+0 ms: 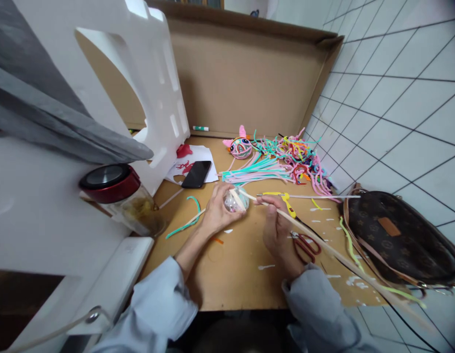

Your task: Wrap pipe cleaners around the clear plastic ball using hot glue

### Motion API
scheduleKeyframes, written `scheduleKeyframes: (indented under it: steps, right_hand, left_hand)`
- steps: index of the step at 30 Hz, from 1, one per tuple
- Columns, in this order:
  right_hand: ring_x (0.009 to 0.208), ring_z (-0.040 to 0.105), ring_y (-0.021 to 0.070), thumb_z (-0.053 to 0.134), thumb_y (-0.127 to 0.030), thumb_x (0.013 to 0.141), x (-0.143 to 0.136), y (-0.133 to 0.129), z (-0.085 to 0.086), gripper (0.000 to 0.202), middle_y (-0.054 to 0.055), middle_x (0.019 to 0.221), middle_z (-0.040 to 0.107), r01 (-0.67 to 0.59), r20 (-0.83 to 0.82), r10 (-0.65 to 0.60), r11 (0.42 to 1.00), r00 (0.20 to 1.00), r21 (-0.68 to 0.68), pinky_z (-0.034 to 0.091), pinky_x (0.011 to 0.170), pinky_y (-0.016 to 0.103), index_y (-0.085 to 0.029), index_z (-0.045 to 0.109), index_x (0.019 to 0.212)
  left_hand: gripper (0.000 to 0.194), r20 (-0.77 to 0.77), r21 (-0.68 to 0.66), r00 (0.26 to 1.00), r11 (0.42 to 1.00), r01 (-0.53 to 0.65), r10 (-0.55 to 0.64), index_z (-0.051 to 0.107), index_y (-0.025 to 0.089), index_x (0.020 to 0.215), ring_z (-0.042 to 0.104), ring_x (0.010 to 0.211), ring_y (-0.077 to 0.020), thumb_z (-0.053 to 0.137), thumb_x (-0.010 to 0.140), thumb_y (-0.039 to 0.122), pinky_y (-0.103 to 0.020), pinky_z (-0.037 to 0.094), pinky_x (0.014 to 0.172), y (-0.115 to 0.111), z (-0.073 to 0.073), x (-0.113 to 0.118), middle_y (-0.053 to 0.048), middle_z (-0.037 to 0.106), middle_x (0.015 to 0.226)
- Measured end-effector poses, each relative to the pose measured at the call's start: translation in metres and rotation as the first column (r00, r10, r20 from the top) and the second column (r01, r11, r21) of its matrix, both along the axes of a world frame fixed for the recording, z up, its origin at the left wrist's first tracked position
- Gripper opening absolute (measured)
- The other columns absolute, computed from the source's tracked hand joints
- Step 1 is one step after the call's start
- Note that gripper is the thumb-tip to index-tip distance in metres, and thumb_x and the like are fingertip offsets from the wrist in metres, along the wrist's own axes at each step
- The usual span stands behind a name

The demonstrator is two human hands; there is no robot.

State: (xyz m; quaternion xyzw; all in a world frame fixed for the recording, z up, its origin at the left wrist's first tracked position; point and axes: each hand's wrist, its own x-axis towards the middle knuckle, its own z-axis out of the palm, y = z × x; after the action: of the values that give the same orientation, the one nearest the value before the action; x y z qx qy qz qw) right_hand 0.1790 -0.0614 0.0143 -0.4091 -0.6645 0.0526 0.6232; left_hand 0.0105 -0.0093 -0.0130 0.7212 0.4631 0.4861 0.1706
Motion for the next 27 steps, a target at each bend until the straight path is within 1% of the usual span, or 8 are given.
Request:
scheduleKeyframes:
  steps: [3, 6, 8, 13, 16, 19, 23, 27]
  right_hand:
    - [0.100, 0.065, 0.0176, 0.035, -0.026, 0.104, 0.007, -0.008, 0.004, 0.026, 0.004, 0.101, 0.069, 0.015, 0.115, -0.012, 1.000, 0.993, -0.026, 0.053, 0.090, 0.036, -0.025, 0.061, 0.107]
    - [0.100, 0.064, 0.0166, 0.036, -0.024, 0.104, 0.008, -0.011, 0.008, 0.026, 0.003, 0.100, 0.069, -0.002, 0.122, 0.008, 0.999, 0.992, -0.049, 0.052, 0.091, 0.035, -0.024, 0.061, 0.106]
    - [0.097, 0.064, 0.0169, 0.036, -0.027, 0.104, 0.007, -0.010, 0.007, 0.026, 0.003, 0.098, 0.069, -0.024, 0.065, 0.025, 1.000, 0.998, -0.009, 0.052, 0.091, 0.036, -0.024, 0.062, 0.105]
    - [0.098, 0.067, 0.0185, 0.036, -0.032, 0.105, 0.008, -0.005, 0.001, 0.030, 0.004, 0.100, 0.072, -0.016, -0.077, 0.010, 0.997, 0.997, -0.077, 0.053, 0.092, 0.039, -0.024, 0.065, 0.101]
    - [0.092, 0.070, 0.0185, 0.037, -0.035, 0.105, 0.008, 0.001, 0.000, 0.031, 0.003, 0.094, 0.072, -0.021, -0.248, 0.006, 0.998, 0.969, -0.057, 0.055, 0.087, 0.038, -0.024, 0.063, 0.094]
    - [0.089, 0.071, 0.0184, 0.045, -0.037, 0.102, 0.006, 0.009, -0.004, 0.022, 0.003, 0.095, 0.072, -0.043, -0.364, 0.016, 0.997, 0.931, -0.066, 0.056, 0.085, 0.038, -0.024, 0.061, 0.095]
    - [0.089, 0.068, 0.0176, 0.060, -0.031, 0.095, 0.007, 0.017, -0.009, 0.009, 0.003, 0.093, 0.070, -0.035, -0.281, 0.007, 0.995, 0.960, -0.095, 0.055, 0.084, 0.035, -0.023, 0.064, 0.095]
    - [0.088, 0.068, 0.0184, 0.057, -0.030, 0.096, 0.011, 0.019, -0.011, 0.016, 0.003, 0.090, 0.072, 0.022, -0.153, -0.034, 0.996, 0.988, -0.084, 0.055, 0.082, 0.035, -0.023, 0.071, 0.094]
  left_hand:
    - [0.067, -0.010, -0.002, 1.000, 1.000, 0.026, -0.026, 0.053, 0.022, 0.116, 0.062, 0.116, -0.0292, 0.085, 0.057, 0.026, -0.046, 0.054, 0.101, 0.000, -0.001, 0.000, -0.011, 0.059, 0.123]
    - [0.068, -0.004, -0.012, 0.999, 0.999, 0.041, -0.041, 0.053, 0.020, 0.118, 0.061, 0.115, -0.0284, 0.085, 0.058, 0.026, -0.044, 0.053, 0.101, 0.001, -0.003, 0.000, -0.010, 0.058, 0.123]
    - [0.070, 0.002, -0.010, 0.999, 0.999, 0.043, -0.043, 0.053, 0.020, 0.119, 0.060, 0.117, -0.0284, 0.086, 0.057, 0.025, -0.043, 0.052, 0.102, 0.002, -0.005, -0.001, -0.010, 0.058, 0.124]
    - [0.070, 0.014, -0.046, 0.998, 0.997, 0.058, -0.058, 0.052, 0.021, 0.119, 0.059, 0.120, -0.0294, 0.086, 0.058, 0.026, -0.044, 0.050, 0.104, 0.003, -0.006, 0.000, -0.011, 0.057, 0.126]
    - [0.069, 0.022, -0.050, 0.997, 0.996, 0.069, -0.068, 0.052, 0.020, 0.119, 0.058, 0.121, -0.0298, 0.084, 0.058, 0.023, -0.045, 0.049, 0.106, 0.001, -0.003, 0.000, -0.012, 0.057, 0.126]
    - [0.069, 0.021, -0.052, 0.996, 0.995, 0.082, -0.081, 0.053, 0.020, 0.117, 0.058, 0.122, -0.0304, 0.085, 0.057, 0.025, -0.046, 0.049, 0.107, -0.001, -0.001, 0.001, -0.013, 0.057, 0.127]
    - [0.069, 0.003, -0.048, 0.996, 0.994, 0.094, -0.094, 0.052, 0.020, 0.118, 0.058, 0.122, -0.0300, 0.084, 0.057, 0.025, -0.045, 0.050, 0.105, -0.001, 0.000, 0.003, -0.013, 0.057, 0.126]
    - [0.071, -0.016, -0.035, 0.995, 0.995, 0.095, -0.095, 0.052, 0.019, 0.120, 0.058, 0.123, -0.0303, 0.085, 0.057, 0.025, -0.046, 0.050, 0.106, -0.001, -0.001, 0.002, -0.013, 0.057, 0.128]
